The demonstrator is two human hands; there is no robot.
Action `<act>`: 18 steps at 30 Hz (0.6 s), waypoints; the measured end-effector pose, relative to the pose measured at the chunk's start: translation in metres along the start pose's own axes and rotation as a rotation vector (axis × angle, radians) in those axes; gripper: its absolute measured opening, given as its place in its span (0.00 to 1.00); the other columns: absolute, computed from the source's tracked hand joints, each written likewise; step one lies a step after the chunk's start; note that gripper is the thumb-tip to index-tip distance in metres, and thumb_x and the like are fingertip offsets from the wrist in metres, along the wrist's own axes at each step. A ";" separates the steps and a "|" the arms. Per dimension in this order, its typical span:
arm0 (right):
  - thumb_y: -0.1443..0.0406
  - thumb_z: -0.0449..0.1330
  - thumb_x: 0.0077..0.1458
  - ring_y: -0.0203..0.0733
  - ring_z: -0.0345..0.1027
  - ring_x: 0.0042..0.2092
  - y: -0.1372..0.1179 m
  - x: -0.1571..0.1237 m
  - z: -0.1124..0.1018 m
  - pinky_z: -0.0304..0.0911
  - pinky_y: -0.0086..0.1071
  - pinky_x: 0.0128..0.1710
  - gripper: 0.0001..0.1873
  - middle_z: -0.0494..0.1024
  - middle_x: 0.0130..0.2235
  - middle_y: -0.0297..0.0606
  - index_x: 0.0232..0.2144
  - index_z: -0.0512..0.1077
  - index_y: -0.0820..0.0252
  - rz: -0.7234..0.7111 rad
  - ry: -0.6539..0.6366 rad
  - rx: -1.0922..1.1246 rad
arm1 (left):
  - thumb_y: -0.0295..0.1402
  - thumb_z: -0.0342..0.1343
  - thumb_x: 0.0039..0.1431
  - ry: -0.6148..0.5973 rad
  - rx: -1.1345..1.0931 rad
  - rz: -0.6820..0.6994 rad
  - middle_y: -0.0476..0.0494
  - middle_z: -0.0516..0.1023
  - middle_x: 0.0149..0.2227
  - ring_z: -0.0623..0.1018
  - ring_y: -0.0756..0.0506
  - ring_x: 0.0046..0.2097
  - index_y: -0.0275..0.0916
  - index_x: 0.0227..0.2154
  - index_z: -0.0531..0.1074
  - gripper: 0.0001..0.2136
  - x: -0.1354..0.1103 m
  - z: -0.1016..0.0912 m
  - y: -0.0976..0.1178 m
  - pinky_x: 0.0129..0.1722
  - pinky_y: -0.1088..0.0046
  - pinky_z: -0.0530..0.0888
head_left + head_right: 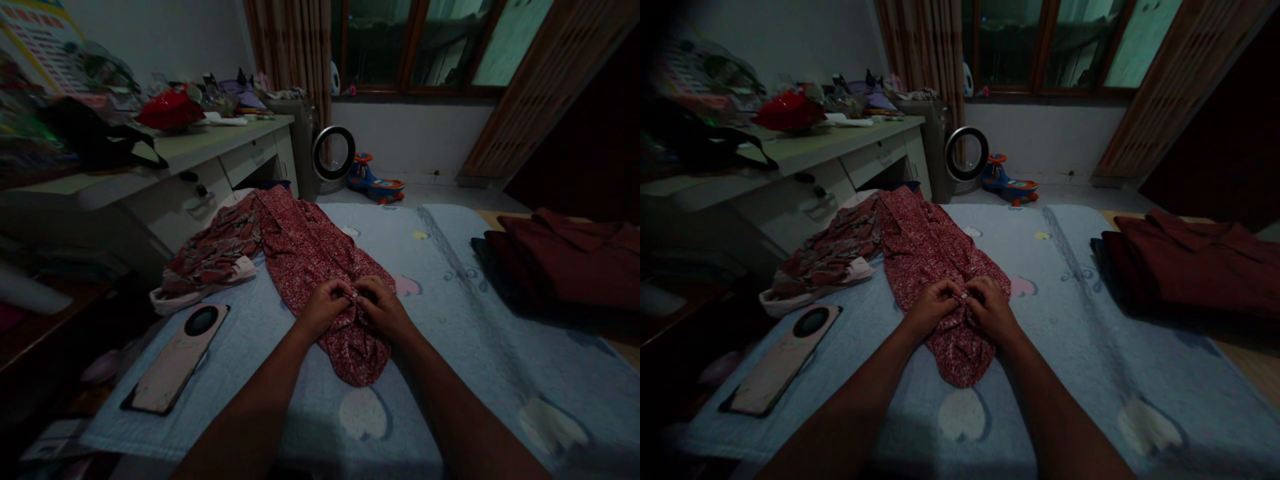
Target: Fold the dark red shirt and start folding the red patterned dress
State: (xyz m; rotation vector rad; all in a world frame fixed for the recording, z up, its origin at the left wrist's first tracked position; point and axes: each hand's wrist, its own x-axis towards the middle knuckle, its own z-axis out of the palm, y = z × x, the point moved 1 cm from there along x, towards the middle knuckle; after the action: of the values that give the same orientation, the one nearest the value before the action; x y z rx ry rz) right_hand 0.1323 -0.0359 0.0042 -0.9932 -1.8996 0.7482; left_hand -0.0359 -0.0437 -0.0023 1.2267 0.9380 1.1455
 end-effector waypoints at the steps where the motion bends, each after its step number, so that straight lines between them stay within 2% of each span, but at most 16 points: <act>1: 0.68 0.58 0.56 0.45 0.66 0.48 0.000 0.000 0.000 0.59 0.42 0.52 0.10 0.74 0.43 0.39 0.41 0.74 0.54 0.000 0.007 0.005 | 0.30 0.61 0.48 0.007 0.013 -0.003 0.48 0.76 0.33 0.75 0.49 0.36 0.37 0.30 0.72 0.06 0.000 0.000 0.001 0.39 0.74 0.70; 6: 0.66 0.58 0.56 0.43 0.67 0.47 -0.002 0.000 -0.001 0.60 0.40 0.51 0.06 0.75 0.42 0.37 0.37 0.73 0.55 0.026 -0.001 0.076 | 0.29 0.57 0.49 0.034 0.121 0.022 0.50 0.75 0.32 0.73 0.49 0.35 0.38 0.31 0.72 0.05 -0.004 0.004 0.011 0.37 0.75 0.69; 9: 0.65 0.57 0.57 0.41 0.68 0.43 -0.003 -0.001 0.000 0.62 0.37 0.46 0.06 0.75 0.39 0.35 0.38 0.71 0.56 0.108 -0.034 0.136 | 0.29 0.55 0.51 0.044 0.201 0.057 0.49 0.75 0.33 0.73 0.49 0.35 0.38 0.32 0.72 0.05 -0.007 0.005 0.018 0.37 0.75 0.69; 13: 0.63 0.58 0.55 0.38 0.66 0.36 -0.002 -0.003 0.002 0.62 0.32 0.38 0.08 0.71 0.34 0.31 0.38 0.66 0.56 0.183 0.007 0.171 | 0.29 0.55 0.54 0.040 0.246 0.081 0.49 0.75 0.33 0.73 0.48 0.36 0.38 0.34 0.73 0.06 -0.008 0.004 0.020 0.38 0.75 0.69; 16: 0.64 0.58 0.55 0.37 0.64 0.33 -0.002 -0.002 0.002 0.61 0.30 0.34 0.07 0.68 0.31 0.29 0.37 0.64 0.56 0.174 0.023 0.130 | 0.30 0.55 0.54 0.034 0.235 0.066 0.49 0.76 0.33 0.74 0.48 0.37 0.38 0.35 0.74 0.06 -0.007 0.003 0.018 0.39 0.74 0.70; 18: 0.65 0.57 0.55 0.38 0.66 0.36 -0.003 -0.002 0.002 0.62 0.32 0.38 0.07 0.71 0.34 0.32 0.38 0.67 0.56 0.125 0.024 0.093 | 0.30 0.55 0.54 0.040 0.229 0.064 0.49 0.76 0.33 0.74 0.48 0.37 0.38 0.34 0.74 0.06 -0.007 0.003 0.018 0.40 0.74 0.70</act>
State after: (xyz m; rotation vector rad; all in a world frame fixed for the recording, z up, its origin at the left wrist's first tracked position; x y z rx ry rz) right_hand 0.1307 -0.0391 0.0047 -1.0654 -1.7783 0.8853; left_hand -0.0374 -0.0514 0.0153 1.4305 1.0900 1.1392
